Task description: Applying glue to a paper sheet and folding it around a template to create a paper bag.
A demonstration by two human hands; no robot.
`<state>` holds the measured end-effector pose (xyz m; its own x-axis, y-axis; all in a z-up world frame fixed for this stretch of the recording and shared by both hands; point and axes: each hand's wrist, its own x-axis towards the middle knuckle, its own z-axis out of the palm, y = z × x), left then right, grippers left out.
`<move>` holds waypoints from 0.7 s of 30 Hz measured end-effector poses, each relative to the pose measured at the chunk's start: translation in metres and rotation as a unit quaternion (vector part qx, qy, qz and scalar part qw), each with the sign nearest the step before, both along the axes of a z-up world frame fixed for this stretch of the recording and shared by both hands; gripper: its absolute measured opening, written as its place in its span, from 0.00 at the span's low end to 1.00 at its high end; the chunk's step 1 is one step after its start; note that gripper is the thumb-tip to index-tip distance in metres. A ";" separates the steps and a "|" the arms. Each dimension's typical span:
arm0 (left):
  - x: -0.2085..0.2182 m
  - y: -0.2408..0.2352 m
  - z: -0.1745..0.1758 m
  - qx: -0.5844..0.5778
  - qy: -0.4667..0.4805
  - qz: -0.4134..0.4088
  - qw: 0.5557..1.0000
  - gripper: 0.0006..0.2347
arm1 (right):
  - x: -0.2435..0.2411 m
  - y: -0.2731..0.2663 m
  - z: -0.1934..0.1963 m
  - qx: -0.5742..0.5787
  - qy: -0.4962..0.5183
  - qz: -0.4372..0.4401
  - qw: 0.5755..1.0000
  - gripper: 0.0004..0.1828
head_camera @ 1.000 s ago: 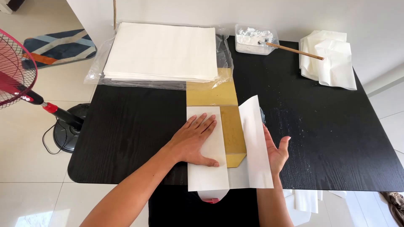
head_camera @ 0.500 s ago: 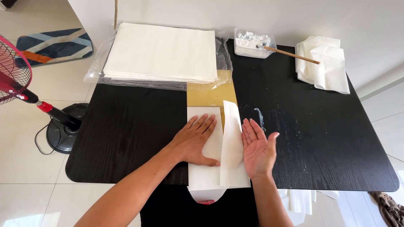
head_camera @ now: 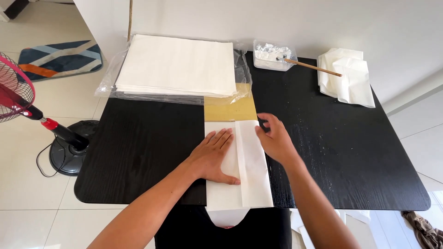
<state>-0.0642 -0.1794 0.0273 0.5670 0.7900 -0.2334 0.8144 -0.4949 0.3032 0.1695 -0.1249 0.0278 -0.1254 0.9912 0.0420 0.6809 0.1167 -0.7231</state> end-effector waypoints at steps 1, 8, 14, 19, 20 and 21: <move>0.000 0.000 0.000 0.002 0.002 0.000 1.000 0.58 | -0.005 0.011 0.003 0.002 0.002 0.000 1.000 0.26; 0.001 -0.001 0.004 -0.011 0.009 0.011 1.000 0.59 | -0.018 0.084 -0.002 -0.119 -0.293 0.124 0.941 0.32; 0.001 -0.002 0.009 -0.023 0.005 0.016 1.000 0.59 | -0.015 0.089 0.038 -0.195 -0.213 0.169 0.942 0.22; 0.000 -0.002 0.016 -0.050 0.009 0.012 0.999 0.59 | 0.028 0.097 0.026 -0.251 -0.040 0.138 0.957 0.12; 0.000 -0.002 0.016 -0.051 0.007 0.012 0.999 0.59 | 0.030 0.088 0.030 -0.264 0.033 0.117 0.957 0.11; 0.000 -0.002 0.016 -0.052 0.006 0.011 0.999 0.59 | 0.032 0.079 0.035 -0.276 0.106 0.094 0.951 0.10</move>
<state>-0.0641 -0.1811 0.0434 0.5466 0.7730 -0.3221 0.8285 -0.4432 0.3422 0.2018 -0.0463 0.0625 -0.3494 0.8307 -0.4334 0.5177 -0.2144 -0.8283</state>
